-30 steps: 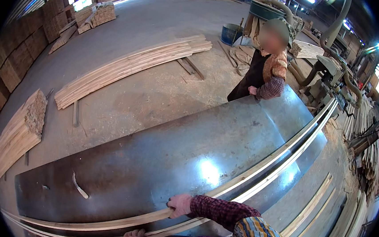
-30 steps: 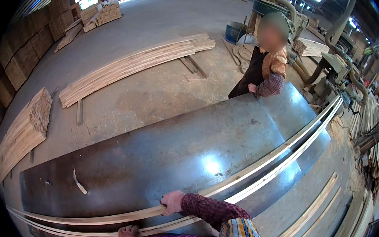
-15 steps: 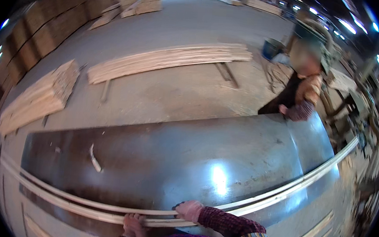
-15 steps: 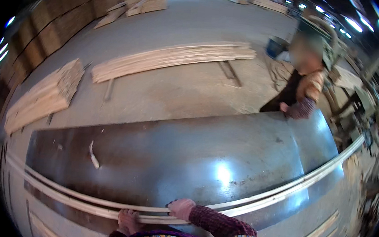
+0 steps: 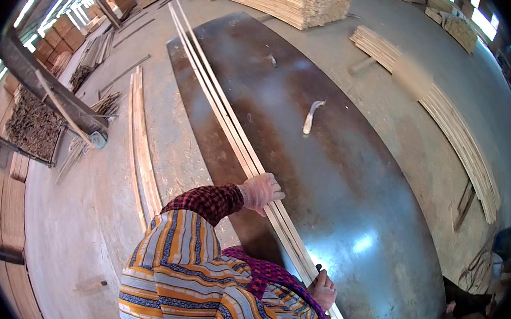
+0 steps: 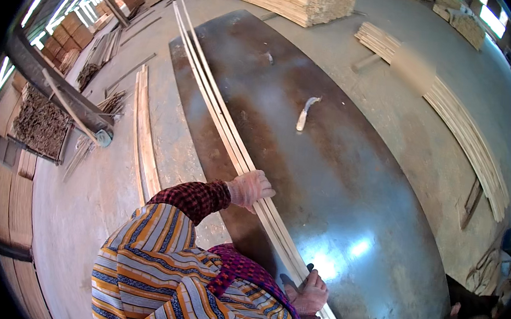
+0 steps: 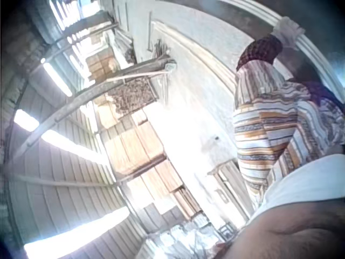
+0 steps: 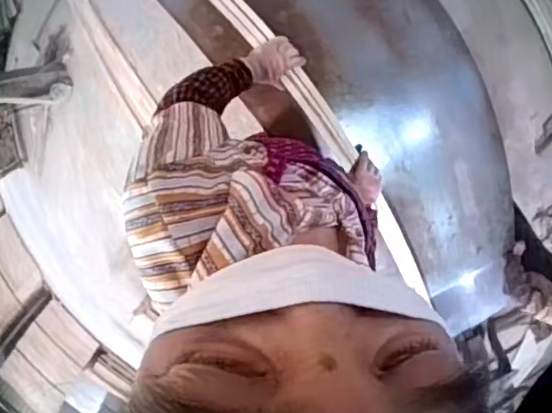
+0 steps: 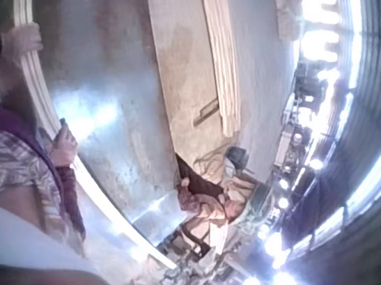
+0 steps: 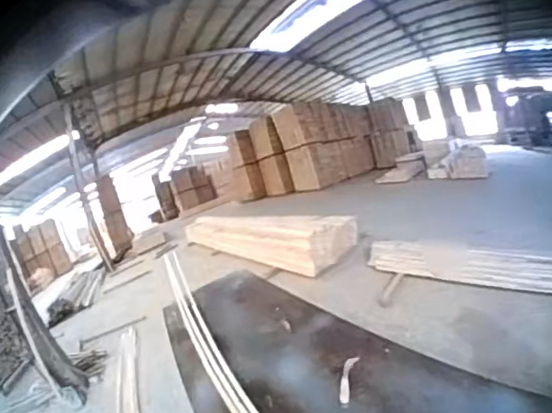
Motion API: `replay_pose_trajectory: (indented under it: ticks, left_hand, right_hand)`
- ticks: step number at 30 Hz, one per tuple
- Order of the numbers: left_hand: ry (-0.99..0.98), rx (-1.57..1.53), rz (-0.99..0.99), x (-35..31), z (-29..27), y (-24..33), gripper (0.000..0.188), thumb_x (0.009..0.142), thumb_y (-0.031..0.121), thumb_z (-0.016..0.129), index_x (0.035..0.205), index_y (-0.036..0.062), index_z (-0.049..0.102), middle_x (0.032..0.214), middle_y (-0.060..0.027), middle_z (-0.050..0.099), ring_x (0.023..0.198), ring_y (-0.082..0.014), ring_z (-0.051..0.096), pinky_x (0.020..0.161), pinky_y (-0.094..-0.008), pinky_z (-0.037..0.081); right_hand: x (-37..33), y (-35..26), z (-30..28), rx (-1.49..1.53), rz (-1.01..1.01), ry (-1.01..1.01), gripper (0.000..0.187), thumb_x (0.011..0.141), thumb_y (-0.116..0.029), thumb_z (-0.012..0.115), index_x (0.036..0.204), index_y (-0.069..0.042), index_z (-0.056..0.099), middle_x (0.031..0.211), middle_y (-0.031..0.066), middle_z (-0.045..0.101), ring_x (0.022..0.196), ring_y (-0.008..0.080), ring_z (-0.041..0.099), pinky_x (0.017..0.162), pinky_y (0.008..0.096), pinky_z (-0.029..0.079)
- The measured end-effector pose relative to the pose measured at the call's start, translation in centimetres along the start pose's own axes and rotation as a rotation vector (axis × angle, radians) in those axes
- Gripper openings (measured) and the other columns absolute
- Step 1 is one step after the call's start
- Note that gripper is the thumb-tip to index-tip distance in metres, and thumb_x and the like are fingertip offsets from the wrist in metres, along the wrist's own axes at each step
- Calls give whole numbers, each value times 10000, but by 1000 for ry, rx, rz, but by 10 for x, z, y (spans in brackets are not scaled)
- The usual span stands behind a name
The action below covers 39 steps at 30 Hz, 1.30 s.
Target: The person feeds wood slats into a planning machine and then collects the finished slats from a metal table by hand.
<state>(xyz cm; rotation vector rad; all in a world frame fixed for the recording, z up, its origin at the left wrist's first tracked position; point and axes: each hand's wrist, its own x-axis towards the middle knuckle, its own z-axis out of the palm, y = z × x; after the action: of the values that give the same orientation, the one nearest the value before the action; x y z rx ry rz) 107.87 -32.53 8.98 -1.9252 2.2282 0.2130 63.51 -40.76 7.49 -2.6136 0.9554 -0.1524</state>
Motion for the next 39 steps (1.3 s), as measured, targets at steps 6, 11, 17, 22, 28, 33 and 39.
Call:
replay_pose_trajectory:
  ticks: [6, 11, 17, 22, 28, 33, 39]
  left_hand:
    - [-58, 114, 298, 88, -44, 6, 744, 747, 677, 824, 1211, 114, 678, 1124, -80, 660, 1080, -265, 631, 971, -463, 488]
    - [-105, 62, 155, 76, 18, -29, 887, 585, 649, 936, 1259, 130, 685, 1243, -88, 682, 1227, -273, 618, 1123, -491, 431]
    - [-102, 204, 32, 101, 19, -52, 861, 547, 718, 902, 1131, 138, 649, 1128, -53, 613, 1138, -276, 566, 1041, -442, 405]
    - [-30, 168, 67, 118, 17, -21, 805, 489, 672, 929, 1027, 148, 638, 1043, -70, 614, 1061, -288, 587, 985, -447, 436]
    - [-95, -15, 184, 146, -28, 24, 1003, 562, 620, 925, 1336, 43, 651, 1167, -131, 680, 1164, -323, 629, 1027, -458, 478]
    - [-151, -79, 340, 180, -54, 116, 1073, 692, 728, 831, 1475, 42, 571, 1305, -132, 684, 1274, -296, 630, 1077, -442, 481]
    - [-223, -108, 459, 226, -84, 253, 1084, 747, 731, 803, 1551, 65, 511, 1436, -152, 620, 1362, -334, 583, 1146, -443, 448]
  right_hand:
    - [-41, 47, -65, -33, 525, -274, 732, 727, -529, 915, 1275, -116, 660, 1101, 104, 721, 1024, 333, 702, 908, 489, 559]
    - [-12, 77, -59, 36, 443, -295, 672, 775, -504, 859, 1304, -137, 667, 1056, 94, 743, 1029, 330, 725, 892, 479, 581]
    - [7, 97, -51, -60, 340, -197, 728, 772, -563, 854, 1310, -117, 648, 1145, 86, 719, 1120, 297, 681, 926, 441, 541]
    - [-1, 130, -57, -74, 300, -157, 748, 751, -573, 855, 1316, -123, 660, 1117, 75, 721, 1084, 289, 689, 912, 439, 549]
    - [-7, 132, -62, -53, 335, -28, 724, 723, -519, 865, 1272, -96, 655, 1135, 112, 686, 1140, 323, 658, 968, 471, 539]
    - [-60, 89, -74, -132, 430, 428, 779, 760, -479, 850, 1374, -69, 603, 1368, 186, 636, 1319, 384, 593, 1137, 536, 457]
    - [-204, 51, 3, -172, 1203, 366, 814, 865, -527, 759, 1467, -30, 529, 1539, 212, 518, 1489, 412, 432, 1256, 550, 314]
